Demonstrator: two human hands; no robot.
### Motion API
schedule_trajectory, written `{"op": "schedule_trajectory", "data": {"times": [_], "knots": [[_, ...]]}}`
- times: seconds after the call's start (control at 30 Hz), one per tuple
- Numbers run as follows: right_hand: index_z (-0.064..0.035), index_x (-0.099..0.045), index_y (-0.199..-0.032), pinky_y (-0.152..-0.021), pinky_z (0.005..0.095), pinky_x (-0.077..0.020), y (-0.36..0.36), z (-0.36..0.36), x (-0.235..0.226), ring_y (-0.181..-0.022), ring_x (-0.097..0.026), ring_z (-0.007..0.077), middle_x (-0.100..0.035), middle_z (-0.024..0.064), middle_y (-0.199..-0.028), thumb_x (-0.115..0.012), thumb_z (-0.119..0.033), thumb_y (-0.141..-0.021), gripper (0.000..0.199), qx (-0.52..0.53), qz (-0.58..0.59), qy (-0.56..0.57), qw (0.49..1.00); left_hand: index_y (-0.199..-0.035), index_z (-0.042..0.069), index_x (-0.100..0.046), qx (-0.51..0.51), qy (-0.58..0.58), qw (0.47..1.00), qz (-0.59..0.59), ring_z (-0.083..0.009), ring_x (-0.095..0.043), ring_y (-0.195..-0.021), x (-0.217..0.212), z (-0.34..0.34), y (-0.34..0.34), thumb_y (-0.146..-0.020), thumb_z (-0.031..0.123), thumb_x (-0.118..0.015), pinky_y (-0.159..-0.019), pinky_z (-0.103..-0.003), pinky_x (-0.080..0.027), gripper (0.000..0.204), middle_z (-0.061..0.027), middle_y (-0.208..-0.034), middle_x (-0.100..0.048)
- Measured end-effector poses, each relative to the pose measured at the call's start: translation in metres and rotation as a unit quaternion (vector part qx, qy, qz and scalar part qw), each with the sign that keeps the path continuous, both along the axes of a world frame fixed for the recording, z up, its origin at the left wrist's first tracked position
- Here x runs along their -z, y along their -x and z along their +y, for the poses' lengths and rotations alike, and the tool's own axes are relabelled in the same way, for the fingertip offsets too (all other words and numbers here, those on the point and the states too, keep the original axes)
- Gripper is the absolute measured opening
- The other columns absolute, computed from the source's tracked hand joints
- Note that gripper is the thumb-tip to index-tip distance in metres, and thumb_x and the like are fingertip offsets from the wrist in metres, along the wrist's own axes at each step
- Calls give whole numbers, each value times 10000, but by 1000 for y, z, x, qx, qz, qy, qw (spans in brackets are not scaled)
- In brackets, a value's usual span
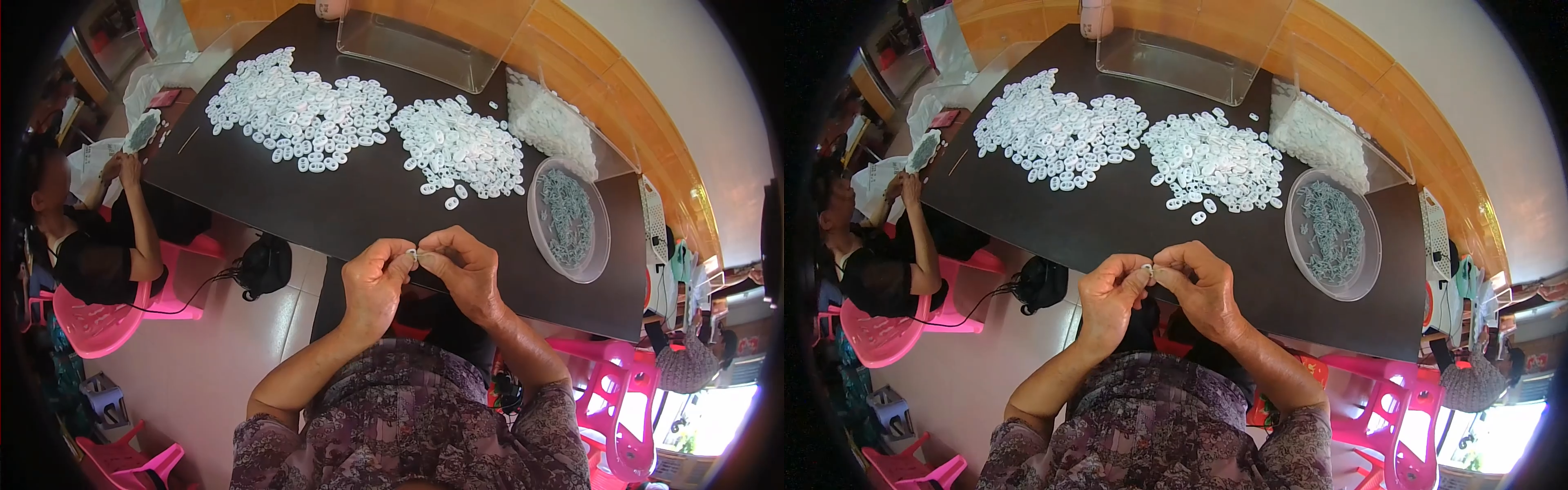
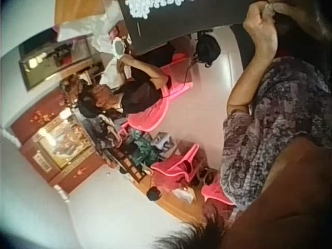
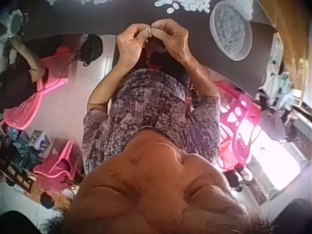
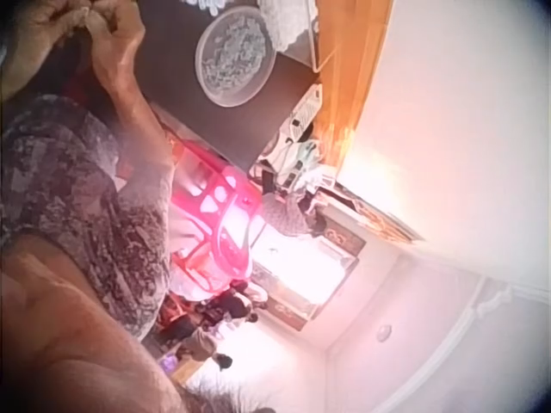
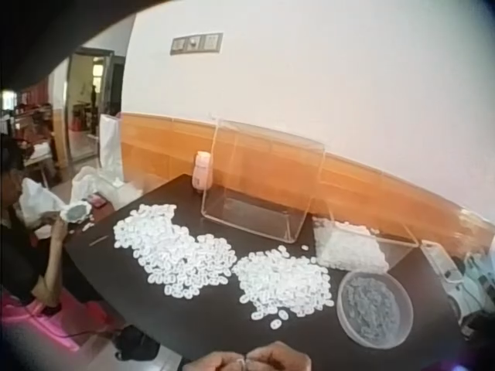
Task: Assembling small plastic components by inserting metal pins into them at a workshop table.
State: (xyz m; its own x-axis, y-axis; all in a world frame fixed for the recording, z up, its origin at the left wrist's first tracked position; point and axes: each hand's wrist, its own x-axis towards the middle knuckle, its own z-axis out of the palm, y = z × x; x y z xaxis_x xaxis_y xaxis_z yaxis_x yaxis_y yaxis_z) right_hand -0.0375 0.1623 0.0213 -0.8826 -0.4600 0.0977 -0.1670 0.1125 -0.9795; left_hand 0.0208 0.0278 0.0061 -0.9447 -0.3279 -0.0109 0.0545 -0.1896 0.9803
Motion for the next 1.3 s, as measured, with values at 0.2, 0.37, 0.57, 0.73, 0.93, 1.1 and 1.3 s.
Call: {"op": "schedule_trajectory", "data": {"times": [0.2, 0.37, 0.57, 0.73, 0.93, 1.1, 1.3], "knots": [[7, -591, -909, -665, 232, -452, 2, 2, 5, -746, -548, 80, -592, 31, -821, -627, 3, -828, 89, -1, 29, -26, 999, -900, -27, -616, 3, -27, 1000, -4, -50, -507, -622, 2, 1, 0, -860, 10, -603, -554, -196, -437, 56, -12, -727, -597], [-24, -581, -812, -573, 300, -410, 3, -4, 3, -637, -502, 162, -536, 62, -722, -638, -5, -787, 65, 8, 113, -61, 992, -888, -25, -610, -14, 26, 1000, 5, -65, -525, -630, 6, 2, 1, -843, -14, -606, -562, -209, -445, 46, -31, -731, -599], [-28, -552, -788, -589, 364, -409, 3, -11, 5, -653, -493, 263, -524, 96, -702, -585, -1, -789, 42, 6, 178, -83, 981, -874, -19, -603, -49, 137, 986, 77, -109, -554, -627, 14, 6, 2, -827, -32, -612, -568, -240, -459, 50, -62, -748, -602], [-8, -565, -820, -618, 303, -417, 5, -9, 5, -679, -518, 193, -525, 86, -745, -589, -8, -819, 24, 3, 217, -100, 971, -884, -12, -608, -44, 88, 994, 56, -79, -536, -626, 13, 6, 3, -846, -12, -607, -549, -218, -446, 39, -36, -755, -606], [-52, -636, -834, -636, 380, -433, 31, 12, 0, -699, -539, 282, -580, 94, -729, -667, -21, -732, 112, 88, 291, -124, 945, -951, -23, -604, 13, -73, 997, 2, -63, -529, -627, 9, -7, 5, -886, 70, -592, -520, -186, -428, 115, -48, -792, -624], [-59, -658, -910, -647, 361, -431, 62, 28, 0, -720, -533, 263, -566, 91, -736, -638, 20, -710, 217, 93, 427, -278, 855, -953, 2, -612, 24, -101, 995, 10, -42, -523, -634, 10, -9, 7, -871, 44, -582, -514, -168, -423, 97, -23, -779, -619], [-69, -614, -823, -641, 372, -398, 76, 21, 6, -728, -486, 267, -505, 86, -723, -610, 34, -667, 188, 32, 509, -359, 782, -958, 0, -614, 28, -107, 994, -6, -38, -525, -627, 10, -9, 8, -871, 42, -583, -508, -166, -423, 102, -29, -789, -627]]}}
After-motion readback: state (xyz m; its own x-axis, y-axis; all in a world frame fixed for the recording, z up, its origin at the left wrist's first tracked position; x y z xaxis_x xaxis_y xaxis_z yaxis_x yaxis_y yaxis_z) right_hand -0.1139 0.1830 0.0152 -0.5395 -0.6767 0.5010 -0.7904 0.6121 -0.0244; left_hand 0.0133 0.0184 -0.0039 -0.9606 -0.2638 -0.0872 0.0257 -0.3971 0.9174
